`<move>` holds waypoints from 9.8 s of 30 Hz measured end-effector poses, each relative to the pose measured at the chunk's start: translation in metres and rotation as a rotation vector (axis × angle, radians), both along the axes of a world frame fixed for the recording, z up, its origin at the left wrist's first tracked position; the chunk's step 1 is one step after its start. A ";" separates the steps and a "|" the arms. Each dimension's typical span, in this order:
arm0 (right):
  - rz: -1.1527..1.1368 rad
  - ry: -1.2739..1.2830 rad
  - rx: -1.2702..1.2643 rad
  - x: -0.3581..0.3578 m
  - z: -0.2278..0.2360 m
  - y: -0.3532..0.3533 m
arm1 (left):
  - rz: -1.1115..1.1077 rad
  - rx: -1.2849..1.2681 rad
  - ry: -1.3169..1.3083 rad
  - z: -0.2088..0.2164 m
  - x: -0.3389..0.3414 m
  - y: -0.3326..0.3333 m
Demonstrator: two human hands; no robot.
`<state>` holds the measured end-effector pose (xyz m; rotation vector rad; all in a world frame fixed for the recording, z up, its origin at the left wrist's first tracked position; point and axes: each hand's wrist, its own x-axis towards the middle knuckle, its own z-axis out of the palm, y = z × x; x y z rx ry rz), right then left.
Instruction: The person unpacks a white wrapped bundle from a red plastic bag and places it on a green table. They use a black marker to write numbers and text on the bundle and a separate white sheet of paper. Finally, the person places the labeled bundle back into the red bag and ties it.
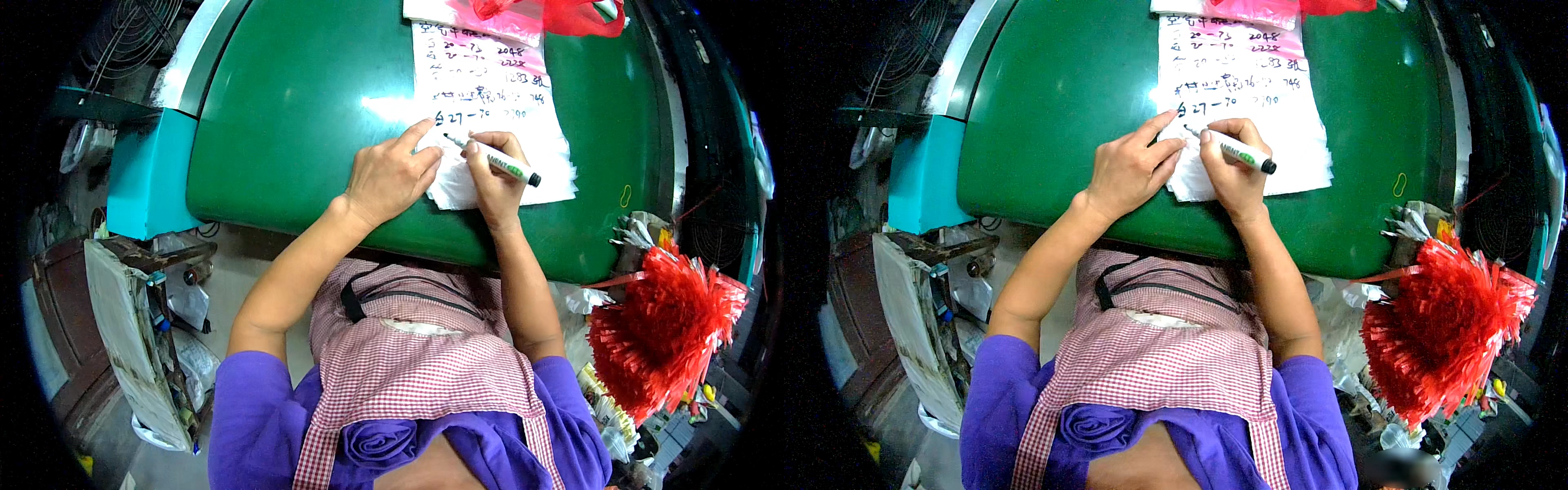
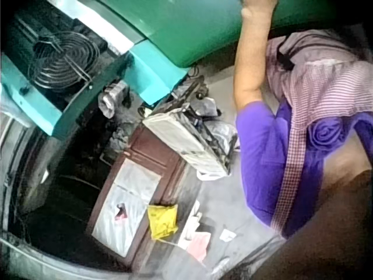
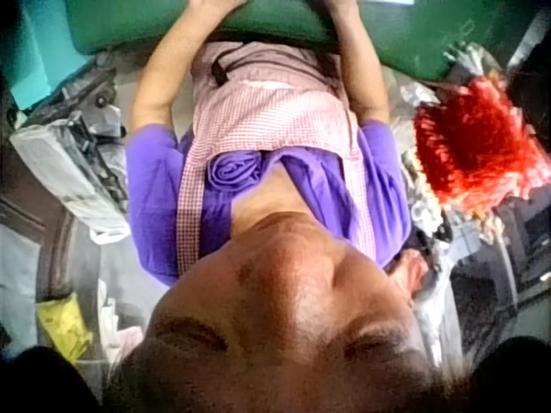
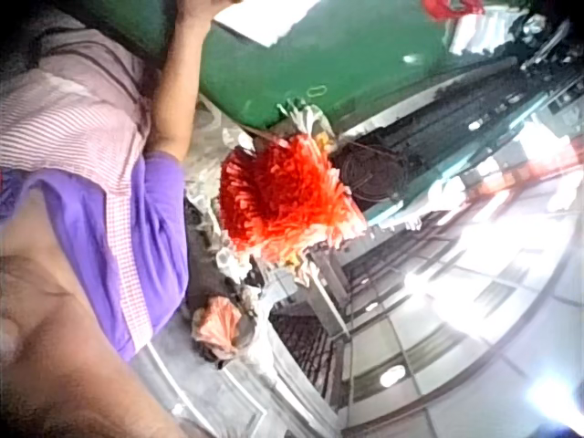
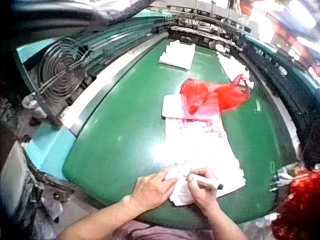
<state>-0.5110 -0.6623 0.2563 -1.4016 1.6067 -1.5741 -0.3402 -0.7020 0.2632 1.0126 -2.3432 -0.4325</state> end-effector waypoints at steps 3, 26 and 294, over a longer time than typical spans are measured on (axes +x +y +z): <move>-0.014 0.199 -0.067 0.005 0.003 0.001 | 0.010 0.009 0.000 -0.001 0.001 0.000; 0.000 0.306 -0.078 0.007 0.010 0.000 | 0.017 -0.067 0.001 -0.003 -0.001 0.001; -0.078 0.243 -0.045 -0.025 0.009 0.001 | 0.004 0.097 0.076 -0.009 -0.023 -0.021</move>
